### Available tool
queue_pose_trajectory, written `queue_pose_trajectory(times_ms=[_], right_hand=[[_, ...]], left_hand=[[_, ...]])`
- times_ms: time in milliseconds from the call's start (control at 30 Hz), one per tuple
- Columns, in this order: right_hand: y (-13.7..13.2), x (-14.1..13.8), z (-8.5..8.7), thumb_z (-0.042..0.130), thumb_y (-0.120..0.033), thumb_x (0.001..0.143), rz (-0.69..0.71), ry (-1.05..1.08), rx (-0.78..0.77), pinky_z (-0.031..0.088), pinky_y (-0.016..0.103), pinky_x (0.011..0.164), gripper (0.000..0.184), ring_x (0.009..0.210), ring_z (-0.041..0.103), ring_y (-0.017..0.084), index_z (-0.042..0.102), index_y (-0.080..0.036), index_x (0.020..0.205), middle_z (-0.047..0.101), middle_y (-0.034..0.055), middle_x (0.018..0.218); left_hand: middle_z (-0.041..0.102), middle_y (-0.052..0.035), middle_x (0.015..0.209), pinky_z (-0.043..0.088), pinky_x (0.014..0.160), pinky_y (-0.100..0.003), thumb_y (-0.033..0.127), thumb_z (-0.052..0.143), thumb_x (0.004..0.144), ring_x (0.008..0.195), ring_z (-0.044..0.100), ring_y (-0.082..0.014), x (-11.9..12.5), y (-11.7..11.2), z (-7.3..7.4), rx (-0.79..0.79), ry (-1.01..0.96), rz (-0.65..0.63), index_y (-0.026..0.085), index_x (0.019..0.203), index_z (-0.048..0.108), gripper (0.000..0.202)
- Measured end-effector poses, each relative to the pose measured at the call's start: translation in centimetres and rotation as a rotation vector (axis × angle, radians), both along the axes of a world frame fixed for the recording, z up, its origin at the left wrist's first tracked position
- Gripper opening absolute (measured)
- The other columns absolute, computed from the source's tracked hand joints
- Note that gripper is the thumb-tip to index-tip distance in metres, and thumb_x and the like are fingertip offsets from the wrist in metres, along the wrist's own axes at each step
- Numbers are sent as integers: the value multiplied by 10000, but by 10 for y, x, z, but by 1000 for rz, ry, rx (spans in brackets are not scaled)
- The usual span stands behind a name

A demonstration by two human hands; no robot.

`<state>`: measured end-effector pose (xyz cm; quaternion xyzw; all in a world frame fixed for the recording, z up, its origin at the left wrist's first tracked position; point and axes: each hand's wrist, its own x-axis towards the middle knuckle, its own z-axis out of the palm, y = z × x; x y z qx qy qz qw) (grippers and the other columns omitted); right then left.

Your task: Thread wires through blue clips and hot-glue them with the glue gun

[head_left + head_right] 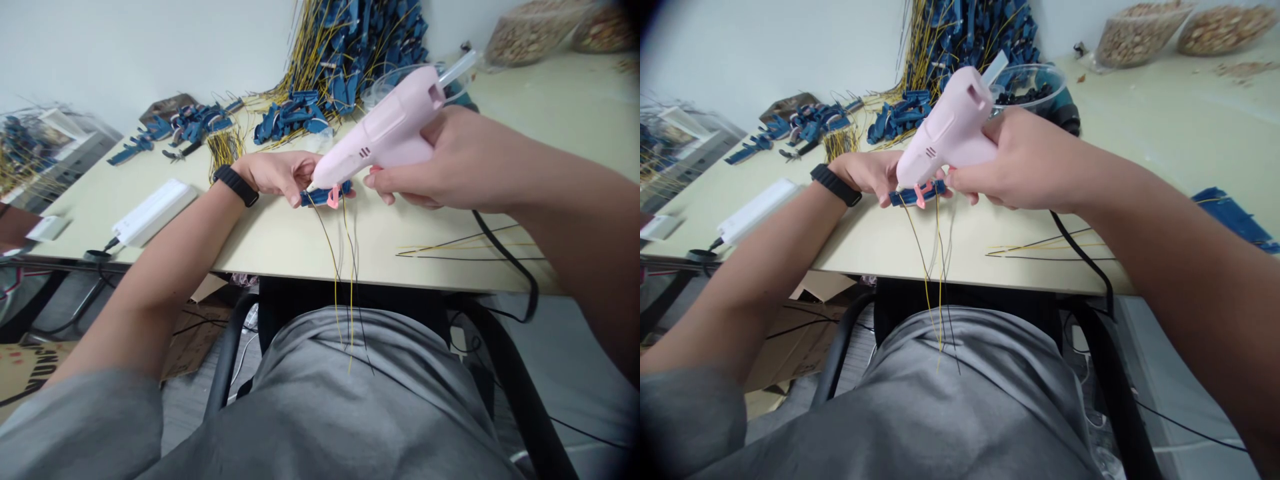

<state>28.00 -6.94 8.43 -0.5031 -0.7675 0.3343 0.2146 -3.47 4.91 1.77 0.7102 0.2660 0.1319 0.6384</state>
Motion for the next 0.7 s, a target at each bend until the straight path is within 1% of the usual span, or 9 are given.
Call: queue_pose_trajectory(times_ms=[67,100,200,267,367,467,567,633,700], right_hand=[[-1,0,-1,864,-197,1169,3,11,30,338,357,572,375,555,456,142,733,-263,824,561,-31,636],[-1,-1,-1,864,-187,1167,4,14,26,344,351,576,382,557,460,140,729,-264,817,555,-36,624],[1,-3,2,872,-170,1153,11,9,-26,365,341,589,379,560,482,138,743,-265,809,568,-49,601],[4,-4,3,898,-190,1136,-4,-17,-47,358,358,574,381,541,488,144,752,-269,793,595,-49,606],[7,-4,3,932,-241,1121,-9,-27,-47,351,386,567,376,538,494,163,764,-279,787,631,-31,631],[6,-3,4,930,-263,1129,19,-21,-46,381,395,608,374,576,515,174,762,-281,795,636,-16,647],[4,-4,5,907,-248,1139,3,-41,-47,387,395,620,373,578,514,165,760,-276,797,631,-24,640],[3,-5,6,913,-232,1129,-14,-51,-50,369,396,607,361,566,504,160,765,-273,802,626,-31,637],[1,-6,8,923,-222,1116,-21,-39,-50,359,397,609,350,564,496,159,760,-275,811,619,-35,638]], left_hand=[[949,-183,1386,651,1354,-613,383,1308,372,1293,913,-428,0,0,1,8,34,6,180,1406,883,1137],[953,-185,1344,631,1390,-627,395,1308,375,1357,902,-452,0,1,0,11,40,0,177,1363,889,1096],[958,-150,1246,626,1411,-569,471,1265,479,1547,840,-472,-2,6,-6,31,1,-70,228,1209,930,839],[963,-125,1241,637,1390,-525,495,1225,540,1562,828,-442,-4,11,-11,47,-21,-124,264,1219,964,763],[968,-100,1198,645,1360,-527,544,1216,495,1478,831,-423,-5,20,-18,52,-20,-142,277,1310,971,892],[971,-112,1217,649,1357,-564,625,1225,437,1509,791,-457,-5,25,-22,45,-17,-135,258,1269,961,946],[967,-124,1280,628,1394,-600,593,1245,460,1549,772,-477,-5,24,-23,46,-16,-126,261,1271,964,920],[967,-129,1265,616,1406,-606,585,1257,458,1566,775,-484,-5,20,-23,37,-17,-132,262,1264,970,915],[966,-160,1226,636,1377,-608,544,1289,429,1574,786,-501,-4,16,-21,7,-56,-80,244,1236,973,916]])
